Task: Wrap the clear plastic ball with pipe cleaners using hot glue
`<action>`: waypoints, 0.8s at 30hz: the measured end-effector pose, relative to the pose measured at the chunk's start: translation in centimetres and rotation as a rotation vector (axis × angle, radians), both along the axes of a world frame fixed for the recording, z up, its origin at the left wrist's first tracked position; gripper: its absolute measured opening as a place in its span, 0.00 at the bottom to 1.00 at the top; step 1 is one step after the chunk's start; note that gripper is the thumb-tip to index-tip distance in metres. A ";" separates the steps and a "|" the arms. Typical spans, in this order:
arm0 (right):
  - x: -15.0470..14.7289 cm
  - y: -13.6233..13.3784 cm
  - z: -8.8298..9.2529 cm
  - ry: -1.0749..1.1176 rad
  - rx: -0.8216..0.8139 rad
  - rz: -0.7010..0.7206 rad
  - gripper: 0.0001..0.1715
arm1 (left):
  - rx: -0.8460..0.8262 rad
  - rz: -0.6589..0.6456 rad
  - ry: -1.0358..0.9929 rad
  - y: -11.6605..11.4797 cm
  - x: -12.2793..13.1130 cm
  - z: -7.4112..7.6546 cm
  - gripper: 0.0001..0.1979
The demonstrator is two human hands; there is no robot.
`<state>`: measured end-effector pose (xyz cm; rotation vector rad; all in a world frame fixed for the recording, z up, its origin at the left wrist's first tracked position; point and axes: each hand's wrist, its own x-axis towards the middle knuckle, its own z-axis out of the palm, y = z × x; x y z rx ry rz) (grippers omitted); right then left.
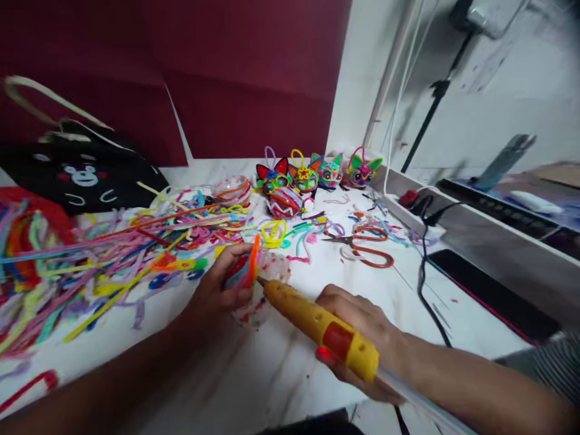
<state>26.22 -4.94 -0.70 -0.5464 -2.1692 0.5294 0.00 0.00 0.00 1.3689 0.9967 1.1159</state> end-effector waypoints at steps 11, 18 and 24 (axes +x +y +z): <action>-0.1 -0.4 0.4 -0.033 0.007 -0.005 0.11 | 0.037 0.045 0.101 0.4 -0.6 -0.1 0.33; 0.0 -0.1 0.2 0.016 -0.002 -0.017 0.08 | 0.024 0.033 0.088 0.1 -0.6 -0.2 0.32; 0.0 -0.2 0.1 -0.005 0.000 -0.023 0.08 | 0.108 0.012 0.191 0.4 -1.2 -0.6 0.32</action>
